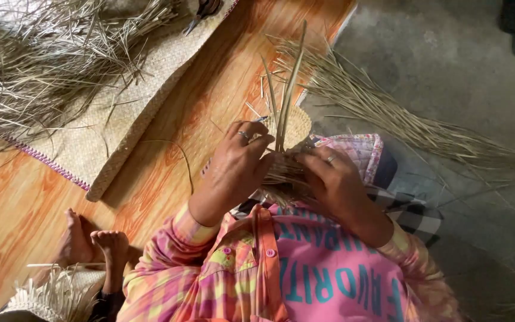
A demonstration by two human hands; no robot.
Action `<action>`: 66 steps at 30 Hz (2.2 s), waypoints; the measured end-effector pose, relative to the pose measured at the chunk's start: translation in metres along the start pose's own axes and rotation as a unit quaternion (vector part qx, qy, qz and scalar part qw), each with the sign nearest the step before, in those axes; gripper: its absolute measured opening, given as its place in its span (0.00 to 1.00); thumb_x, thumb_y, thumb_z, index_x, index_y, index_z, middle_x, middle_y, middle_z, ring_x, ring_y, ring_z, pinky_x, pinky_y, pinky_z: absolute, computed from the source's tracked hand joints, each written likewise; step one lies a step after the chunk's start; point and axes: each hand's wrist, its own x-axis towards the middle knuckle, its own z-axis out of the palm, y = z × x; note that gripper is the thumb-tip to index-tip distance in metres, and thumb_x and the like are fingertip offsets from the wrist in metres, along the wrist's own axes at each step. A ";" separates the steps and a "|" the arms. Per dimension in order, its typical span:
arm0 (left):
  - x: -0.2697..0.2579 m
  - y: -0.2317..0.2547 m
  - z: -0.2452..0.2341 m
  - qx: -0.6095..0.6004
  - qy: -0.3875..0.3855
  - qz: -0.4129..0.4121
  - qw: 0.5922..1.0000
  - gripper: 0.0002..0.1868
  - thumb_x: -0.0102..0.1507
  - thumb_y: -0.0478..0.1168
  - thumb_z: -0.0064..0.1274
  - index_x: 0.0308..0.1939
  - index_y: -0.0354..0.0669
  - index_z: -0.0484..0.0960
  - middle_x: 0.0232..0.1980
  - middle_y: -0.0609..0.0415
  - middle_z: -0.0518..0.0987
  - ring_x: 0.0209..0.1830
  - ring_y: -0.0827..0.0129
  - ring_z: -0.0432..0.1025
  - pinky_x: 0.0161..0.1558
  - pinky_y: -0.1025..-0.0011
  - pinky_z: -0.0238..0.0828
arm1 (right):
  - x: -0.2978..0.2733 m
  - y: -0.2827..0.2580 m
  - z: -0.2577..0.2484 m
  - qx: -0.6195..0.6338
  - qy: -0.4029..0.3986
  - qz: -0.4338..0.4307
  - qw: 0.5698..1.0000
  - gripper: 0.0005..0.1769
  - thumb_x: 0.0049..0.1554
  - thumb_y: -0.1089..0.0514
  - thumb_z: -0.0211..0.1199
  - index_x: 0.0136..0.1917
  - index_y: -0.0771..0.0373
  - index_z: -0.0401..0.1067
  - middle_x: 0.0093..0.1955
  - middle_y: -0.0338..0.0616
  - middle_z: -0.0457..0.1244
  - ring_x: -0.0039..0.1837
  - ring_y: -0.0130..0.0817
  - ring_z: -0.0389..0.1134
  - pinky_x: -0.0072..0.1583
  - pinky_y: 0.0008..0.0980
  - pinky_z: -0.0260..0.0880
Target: Weaving natural straw fibers into a small circular object, possibly a fan or a mat, by interlacing and tucking strands.
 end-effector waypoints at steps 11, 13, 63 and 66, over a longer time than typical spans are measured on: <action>-0.012 -0.020 0.016 -0.199 -0.120 -0.107 0.967 0.09 0.59 0.39 0.61 0.40 0.39 0.79 0.40 0.46 0.76 0.41 0.47 0.75 0.45 0.52 0.72 | 0.006 -0.005 0.000 0.002 0.044 -0.031 0.999 0.08 0.59 0.64 0.63 0.50 0.54 0.79 0.43 0.39 0.65 0.46 0.40 0.69 0.53 0.39 0.70; -0.015 -0.028 0.026 -0.247 -0.125 -0.139 0.951 0.08 0.60 0.40 0.60 0.38 0.43 0.79 0.37 0.51 0.75 0.39 0.53 0.75 0.44 0.56 0.72 | 0.010 -0.006 -0.003 0.004 0.052 -0.029 0.998 0.09 0.58 0.65 0.64 0.50 0.54 0.80 0.43 0.38 0.65 0.45 0.39 0.69 0.52 0.38 0.70; -0.015 -0.060 0.048 -0.381 -0.090 -0.210 0.896 0.18 0.57 0.41 0.68 0.48 0.42 0.83 0.40 0.53 0.79 0.41 0.68 0.78 0.51 0.65 0.76 | 0.002 0.032 0.024 0.151 0.074 0.038 0.985 0.04 0.57 0.66 0.70 0.47 0.62 0.80 0.41 0.45 0.69 0.43 0.45 0.72 0.47 0.41 0.73; -0.011 -0.066 0.037 -0.396 -0.007 -0.135 0.908 0.12 0.63 0.27 0.59 0.50 0.33 0.80 0.48 0.46 0.76 0.48 0.62 0.77 0.53 0.65 0.76 | -0.001 0.037 0.022 0.135 0.076 0.065 0.986 0.04 0.57 0.64 0.71 0.48 0.58 0.80 0.42 0.41 0.69 0.45 0.42 0.73 0.49 0.38 0.73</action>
